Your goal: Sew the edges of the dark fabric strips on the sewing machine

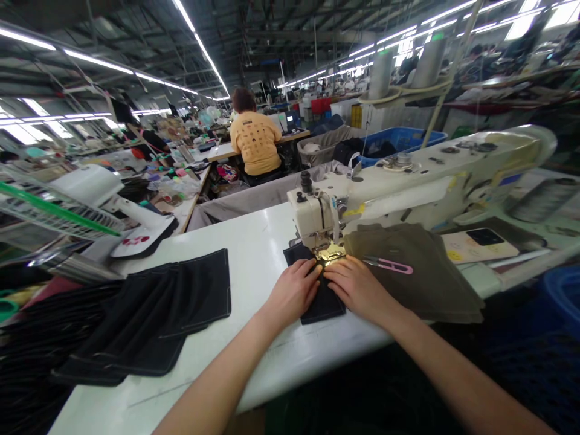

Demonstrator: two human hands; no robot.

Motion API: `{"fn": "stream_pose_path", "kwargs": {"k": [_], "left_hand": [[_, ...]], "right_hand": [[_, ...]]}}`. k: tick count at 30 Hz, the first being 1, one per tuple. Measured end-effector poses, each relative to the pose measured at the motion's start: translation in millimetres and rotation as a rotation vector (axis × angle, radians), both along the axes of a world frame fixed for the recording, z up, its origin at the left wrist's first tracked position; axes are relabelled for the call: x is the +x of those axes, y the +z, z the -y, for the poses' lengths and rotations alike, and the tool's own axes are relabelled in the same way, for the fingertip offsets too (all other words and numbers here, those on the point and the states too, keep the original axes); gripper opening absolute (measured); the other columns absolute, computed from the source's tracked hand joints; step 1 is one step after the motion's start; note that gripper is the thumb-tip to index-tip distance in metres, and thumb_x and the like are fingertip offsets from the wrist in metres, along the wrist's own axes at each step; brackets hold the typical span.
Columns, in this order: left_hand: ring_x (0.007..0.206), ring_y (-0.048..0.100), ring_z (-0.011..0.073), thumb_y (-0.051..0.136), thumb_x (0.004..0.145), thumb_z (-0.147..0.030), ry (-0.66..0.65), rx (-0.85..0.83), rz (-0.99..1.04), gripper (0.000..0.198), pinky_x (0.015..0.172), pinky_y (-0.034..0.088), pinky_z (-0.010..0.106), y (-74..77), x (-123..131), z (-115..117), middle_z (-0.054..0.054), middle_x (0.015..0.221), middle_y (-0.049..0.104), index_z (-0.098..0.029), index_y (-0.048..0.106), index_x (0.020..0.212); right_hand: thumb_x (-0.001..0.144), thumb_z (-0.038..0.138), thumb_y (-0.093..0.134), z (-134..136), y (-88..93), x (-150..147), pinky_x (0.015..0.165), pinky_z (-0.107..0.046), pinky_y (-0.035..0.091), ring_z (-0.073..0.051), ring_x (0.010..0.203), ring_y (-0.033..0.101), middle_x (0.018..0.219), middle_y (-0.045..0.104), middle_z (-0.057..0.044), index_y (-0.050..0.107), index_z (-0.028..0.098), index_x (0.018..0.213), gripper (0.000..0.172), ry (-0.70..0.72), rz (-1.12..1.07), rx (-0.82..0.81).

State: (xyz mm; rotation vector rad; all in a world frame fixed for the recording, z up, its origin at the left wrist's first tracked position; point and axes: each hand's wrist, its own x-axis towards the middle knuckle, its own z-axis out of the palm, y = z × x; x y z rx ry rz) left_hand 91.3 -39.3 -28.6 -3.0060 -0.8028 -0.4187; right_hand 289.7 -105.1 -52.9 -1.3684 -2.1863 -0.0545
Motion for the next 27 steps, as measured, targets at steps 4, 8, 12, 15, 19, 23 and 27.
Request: {"fn": "stream_pose_path", "kwargs": {"k": [4,8,12,15,19,23,27], "left_hand": [[0.125,0.054,0.0267,0.049,0.097,-0.021,0.021,0.006,0.011,0.032,0.106,0.049,0.045,-3.6,0,-1,0.015,0.135,0.059,-0.014,0.058,0.127],[0.127,0.054,0.0269,0.049,0.098,-0.021,0.030,0.005,0.028,0.033,0.107,0.048,0.045,-5.0,0,1,0.017,0.136,0.058,-0.012,0.057,0.129],[0.126,0.055,0.0278,0.051,0.097,-0.022,0.008,-0.011,0.001,0.036,0.105,0.050,0.045,-2.6,-7,24,0.016,0.137,0.059,-0.014,0.056,0.131],[0.128,0.054,0.0290,0.053,0.096,-0.022,-0.014,-0.034,-0.026,0.039,0.105,0.050,0.045,-2.6,-16,49,0.015,0.140,0.057,-0.016,0.054,0.134],[0.132,0.051,0.0297,0.051,0.097,-0.022,-0.002,-0.051,-0.034,0.040,0.108,0.047,0.045,-4.0,-22,68,0.013,0.144,0.054,-0.016,0.053,0.136],[0.126,0.055,0.0269,0.051,0.098,-0.027,0.060,-0.060,-0.013,0.037,0.105,0.048,0.043,2.8,-21,67,0.011,0.138,0.057,-0.018,0.054,0.134],[0.099,0.064,0.0291,0.050,0.098,-0.045,0.548,-0.029,-0.088,0.035,0.081,0.055,0.041,17.1,-21,56,0.015,0.102,0.066,-0.013,0.063,0.107]], "right_hand": [[0.094,0.015,0.057,3,-1.7,-3,0.102,-0.052,0.043,-0.026,0.110,0.061,0.116,0.070,-0.008,0.068,0.021,0.113,0.023,-0.024,-0.005,-0.004],[0.096,0.017,0.054,13,-2.0,-4,0.102,-0.051,0.043,-0.026,0.109,0.061,0.117,0.069,-0.010,0.065,0.019,0.114,0.022,-0.078,-0.042,-0.010],[0.098,0.020,0.052,27,-0.5,1,0.096,-0.046,0.046,-0.025,0.099,0.062,0.107,0.071,-0.009,0.066,0.019,0.109,0.018,-0.086,-0.061,-0.002],[0.099,0.021,0.049,35,1.8,4,0.092,-0.044,0.047,-0.024,0.096,0.062,0.104,0.071,-0.008,0.068,0.019,0.106,0.019,-0.071,-0.058,-0.006],[0.099,0.020,0.049,37,4.2,2,0.091,-0.044,0.048,-0.025,0.096,0.062,0.103,0.071,-0.009,0.070,0.019,0.104,0.022,-0.059,-0.058,-0.017],[0.098,0.020,0.050,34,3.2,-1,0.090,-0.044,0.048,-0.025,0.096,0.062,0.103,0.070,-0.009,0.071,0.020,0.103,0.022,-0.047,-0.066,-0.027],[0.098,0.020,0.051,33,-0.6,-1,0.090,-0.044,0.048,-0.025,0.098,0.061,0.104,0.070,-0.008,0.071,0.021,0.105,0.021,-0.047,-0.092,-0.022]]}}
